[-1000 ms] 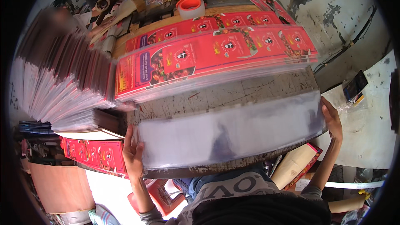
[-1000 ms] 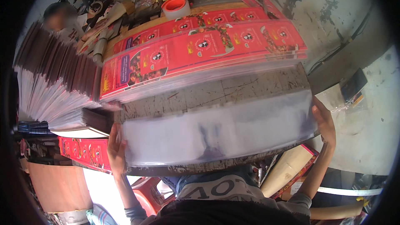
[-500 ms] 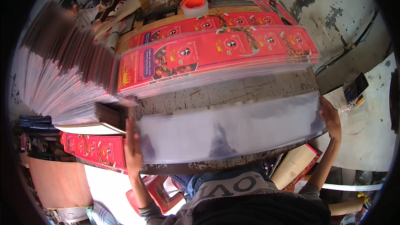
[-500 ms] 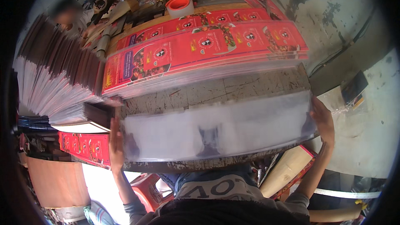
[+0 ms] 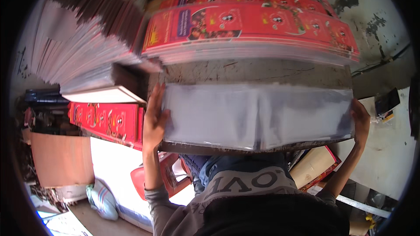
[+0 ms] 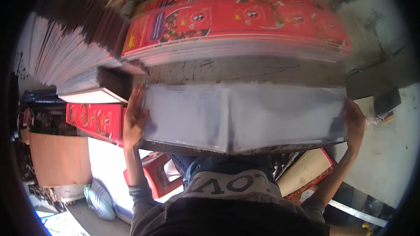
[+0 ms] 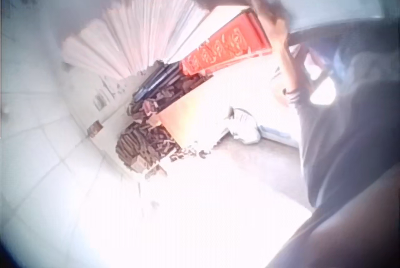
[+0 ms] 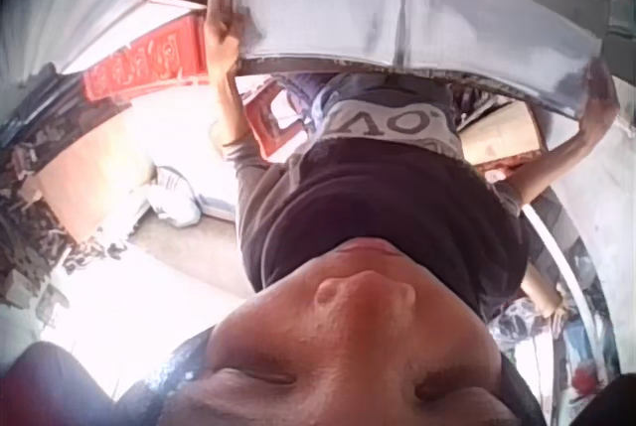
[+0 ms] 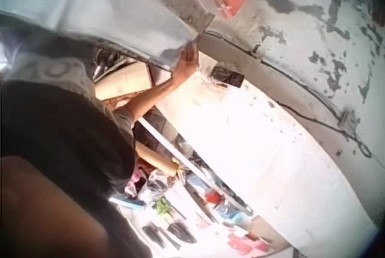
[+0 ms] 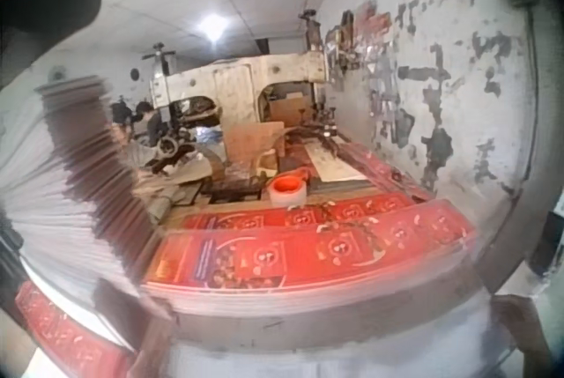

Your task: The person inserts printed paper packaging sheets into transparent plastic sleeves by hand.

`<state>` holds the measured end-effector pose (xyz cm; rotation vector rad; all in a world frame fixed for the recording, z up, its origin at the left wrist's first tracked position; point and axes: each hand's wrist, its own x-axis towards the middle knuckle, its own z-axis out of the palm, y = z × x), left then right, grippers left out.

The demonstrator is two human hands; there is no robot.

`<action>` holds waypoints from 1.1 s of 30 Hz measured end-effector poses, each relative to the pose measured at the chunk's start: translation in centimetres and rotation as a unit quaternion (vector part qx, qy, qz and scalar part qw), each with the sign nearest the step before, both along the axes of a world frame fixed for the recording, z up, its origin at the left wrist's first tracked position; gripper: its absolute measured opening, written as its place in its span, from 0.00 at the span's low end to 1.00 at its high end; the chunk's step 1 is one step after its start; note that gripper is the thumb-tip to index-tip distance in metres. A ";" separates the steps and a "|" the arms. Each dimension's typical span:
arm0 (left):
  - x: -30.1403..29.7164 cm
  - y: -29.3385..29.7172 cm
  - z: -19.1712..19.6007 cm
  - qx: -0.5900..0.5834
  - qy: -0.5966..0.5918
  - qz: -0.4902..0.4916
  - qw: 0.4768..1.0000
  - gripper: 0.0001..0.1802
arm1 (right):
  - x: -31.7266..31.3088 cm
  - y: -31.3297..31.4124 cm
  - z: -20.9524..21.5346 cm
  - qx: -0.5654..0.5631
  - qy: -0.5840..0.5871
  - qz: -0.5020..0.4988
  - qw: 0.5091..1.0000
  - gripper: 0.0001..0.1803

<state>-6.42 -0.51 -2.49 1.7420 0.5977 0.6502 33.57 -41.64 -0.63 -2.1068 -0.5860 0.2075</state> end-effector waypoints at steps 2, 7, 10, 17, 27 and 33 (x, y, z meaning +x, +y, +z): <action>-0.7 0.6 0.4 -0.022 -0.018 0.008 1.000 0.37 | 0.9 -0.1 -0.7 0.000 0.012 0.007 1.000 0.24; -1.0 0.8 1.1 -0.045 -0.026 0.042 0.998 0.31 | 1.3 -0.7 -1.0 -0.032 -0.042 -0.023 0.998 0.21; -1.5 0.6 1.0 0.021 0.037 0.081 0.996 0.29 | 1.3 -0.7 -1.0 -0.039 -0.024 -0.085 0.995 0.21; -1.2 -0.2 1.9 0.146 0.237 0.137 0.951 0.26 | 1.1 0.0 -0.9 -0.117 -0.051 -0.114 0.985 0.20; 0.1 -0.1 2.4 -0.145 0.015 0.047 0.988 0.25 | 1.0 1.0 -0.8 -0.121 -0.083 -0.079 0.986 0.23; 1.0 -0.1 3.4 -0.218 -0.042 0.011 0.975 0.28 | 1.0 1.2 0.8 -0.010 0.027 -0.013 1.000 0.24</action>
